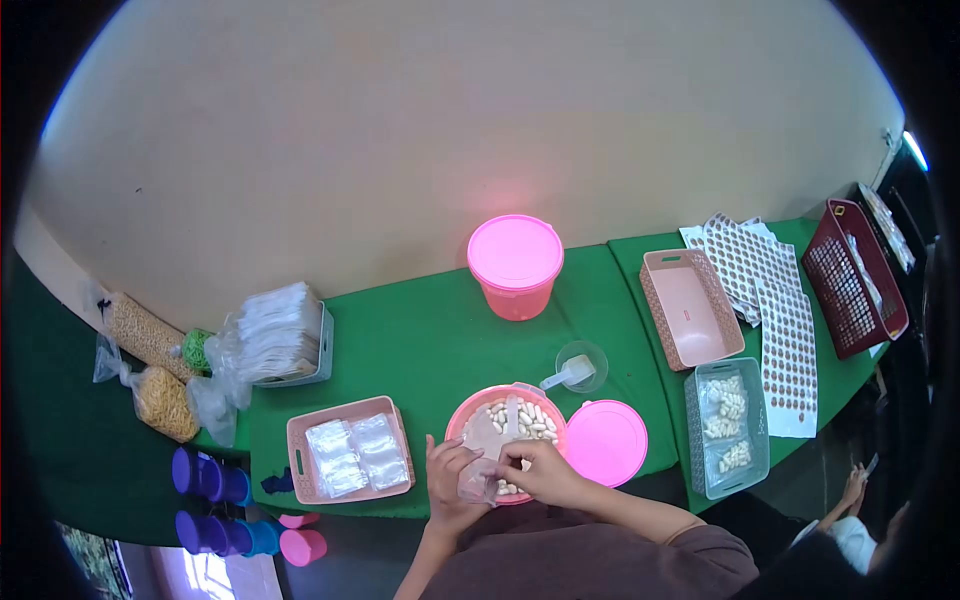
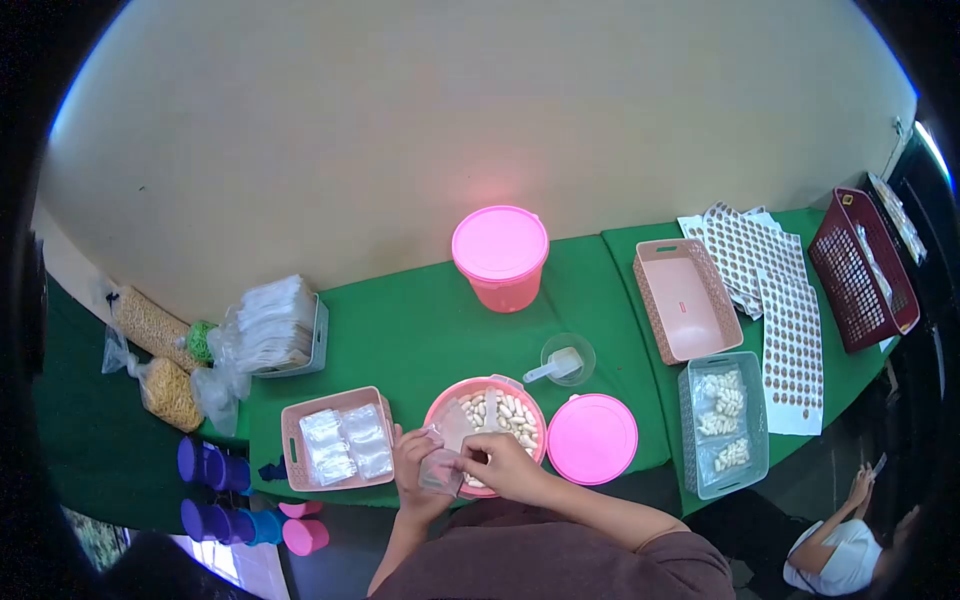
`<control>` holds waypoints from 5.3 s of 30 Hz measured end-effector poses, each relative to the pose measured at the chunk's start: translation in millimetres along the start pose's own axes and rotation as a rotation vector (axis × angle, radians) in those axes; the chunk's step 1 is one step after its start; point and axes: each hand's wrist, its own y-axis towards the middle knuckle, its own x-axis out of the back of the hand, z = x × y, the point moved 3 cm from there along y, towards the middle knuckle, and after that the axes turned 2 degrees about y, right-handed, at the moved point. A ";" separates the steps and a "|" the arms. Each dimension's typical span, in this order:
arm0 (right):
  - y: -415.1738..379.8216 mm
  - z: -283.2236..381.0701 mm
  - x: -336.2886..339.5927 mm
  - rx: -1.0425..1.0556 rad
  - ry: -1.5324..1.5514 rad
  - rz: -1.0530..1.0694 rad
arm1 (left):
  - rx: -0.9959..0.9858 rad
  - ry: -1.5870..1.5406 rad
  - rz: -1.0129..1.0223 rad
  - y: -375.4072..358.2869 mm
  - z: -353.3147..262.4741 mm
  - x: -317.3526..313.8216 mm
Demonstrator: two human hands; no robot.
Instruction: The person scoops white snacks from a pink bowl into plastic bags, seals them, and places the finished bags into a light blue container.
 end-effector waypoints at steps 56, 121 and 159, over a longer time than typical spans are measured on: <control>34.5 -85.0 19.4 0.250 -1.415 0.141 | 0.244 -0.237 -0.195 -42.9 80.3 113.0; 8.3 62.4 36.2 0.006 0.305 -0.062 | 0.124 -0.099 0.269 18.1 34.0 -3.7; -10.1 15.2 44.4 0.021 0.594 -0.551 | 0.145 -0.131 0.404 32.4 55.2 41.0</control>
